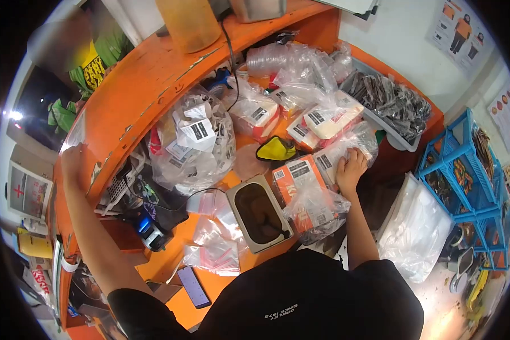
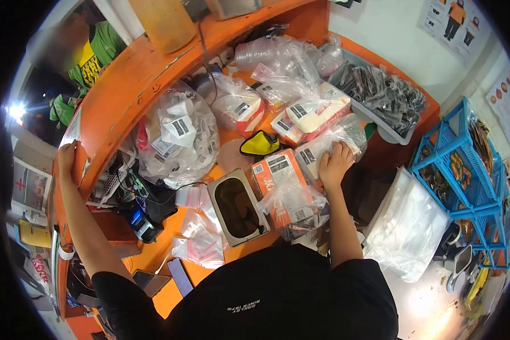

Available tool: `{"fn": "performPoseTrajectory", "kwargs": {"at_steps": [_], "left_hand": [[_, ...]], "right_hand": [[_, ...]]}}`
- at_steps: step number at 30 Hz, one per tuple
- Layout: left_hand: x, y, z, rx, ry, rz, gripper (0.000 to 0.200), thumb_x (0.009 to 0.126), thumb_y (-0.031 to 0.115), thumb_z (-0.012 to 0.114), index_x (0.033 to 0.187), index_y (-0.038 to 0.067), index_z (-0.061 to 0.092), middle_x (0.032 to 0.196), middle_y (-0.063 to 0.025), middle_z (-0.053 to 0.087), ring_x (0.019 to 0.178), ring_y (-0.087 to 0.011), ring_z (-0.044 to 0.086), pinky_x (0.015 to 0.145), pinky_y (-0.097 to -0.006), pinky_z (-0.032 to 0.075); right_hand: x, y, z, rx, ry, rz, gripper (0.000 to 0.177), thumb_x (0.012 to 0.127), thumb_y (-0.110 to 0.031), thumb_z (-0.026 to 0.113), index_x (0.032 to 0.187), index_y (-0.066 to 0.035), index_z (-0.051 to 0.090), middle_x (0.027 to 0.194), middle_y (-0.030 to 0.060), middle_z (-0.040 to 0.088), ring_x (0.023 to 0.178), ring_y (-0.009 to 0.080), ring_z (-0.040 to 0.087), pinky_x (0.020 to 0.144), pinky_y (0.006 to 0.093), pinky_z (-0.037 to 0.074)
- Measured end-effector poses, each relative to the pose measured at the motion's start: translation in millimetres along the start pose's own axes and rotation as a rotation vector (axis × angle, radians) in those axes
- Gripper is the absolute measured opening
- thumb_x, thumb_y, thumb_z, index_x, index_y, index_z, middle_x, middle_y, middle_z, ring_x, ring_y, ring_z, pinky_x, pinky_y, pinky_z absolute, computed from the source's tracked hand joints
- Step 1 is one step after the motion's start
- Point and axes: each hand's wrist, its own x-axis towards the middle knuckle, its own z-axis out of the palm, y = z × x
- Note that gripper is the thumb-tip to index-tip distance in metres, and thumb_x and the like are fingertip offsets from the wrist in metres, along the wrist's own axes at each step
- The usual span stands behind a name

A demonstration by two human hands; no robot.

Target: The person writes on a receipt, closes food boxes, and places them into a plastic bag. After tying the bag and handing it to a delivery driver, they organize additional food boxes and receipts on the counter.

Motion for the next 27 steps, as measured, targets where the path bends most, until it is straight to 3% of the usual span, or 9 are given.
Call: {"fn": "performPoseTrajectory", "kwargs": {"at_steps": [5, 13, 15, 27], "left_hand": [[9, -13, 1, -0.102, -0.033, -0.135, 0.043, 0.087, 0.037, 0.057, 0.087, -0.005, 0.066, 0.076, -0.0227, 0.065, 0.068, -0.0264, 0.061, 0.067, -0.0403, 0.045], [25, -62, 21, -0.167, 0.041, -0.022, 0.044, 0.089, 0.035, 0.054, 0.082, -0.007, 0.064, 0.069, -0.0234, 0.058, 0.062, -0.0266, 0.053, 0.064, -0.0408, 0.042], [28, -69, 23, -0.195, 0.006, -0.086, 0.043, 0.09, 0.034, 0.054, 0.08, -0.007, 0.063, 0.067, -0.0214, 0.057, 0.062, -0.0259, 0.052, 0.063, -0.0398, 0.041], [22, -52, 14, -0.176, -0.009, -0.122, 0.043, 0.09, 0.034, 0.054, 0.078, -0.006, 0.064, 0.065, -0.0192, 0.058, 0.06, -0.0251, 0.051, 0.062, -0.0386, 0.04]], "right_hand": [[1, -2, -1, 0.026, -0.006, 0.005, 0.032, 0.078, -0.012, 0.055, 0.109, -0.004, 0.055, 0.122, 0.0166, 0.051, 0.116, 0.0366, 0.043, 0.099, 0.048, 0.029], [2, -5, -5, 0.054, 0.0, 0.039, 0.034, 0.077, -0.015, 0.056, 0.108, -0.001, 0.056, 0.121, 0.019, 0.051, 0.116, 0.0375, 0.042, 0.098, 0.0492, 0.029], [2, -3, -3, 0.045, -0.007, 0.039, 0.036, 0.077, -0.016, 0.057, 0.109, -0.001, 0.056, 0.123, 0.0193, 0.051, 0.116, 0.038, 0.043, 0.098, 0.0495, 0.029], [2, -4, -5, 0.068, -0.033, 0.068, 0.035, 0.077, -0.016, 0.058, 0.109, -0.001, 0.056, 0.124, 0.0188, 0.051, 0.118, 0.0377, 0.042, 0.1, 0.0489, 0.028]]}}
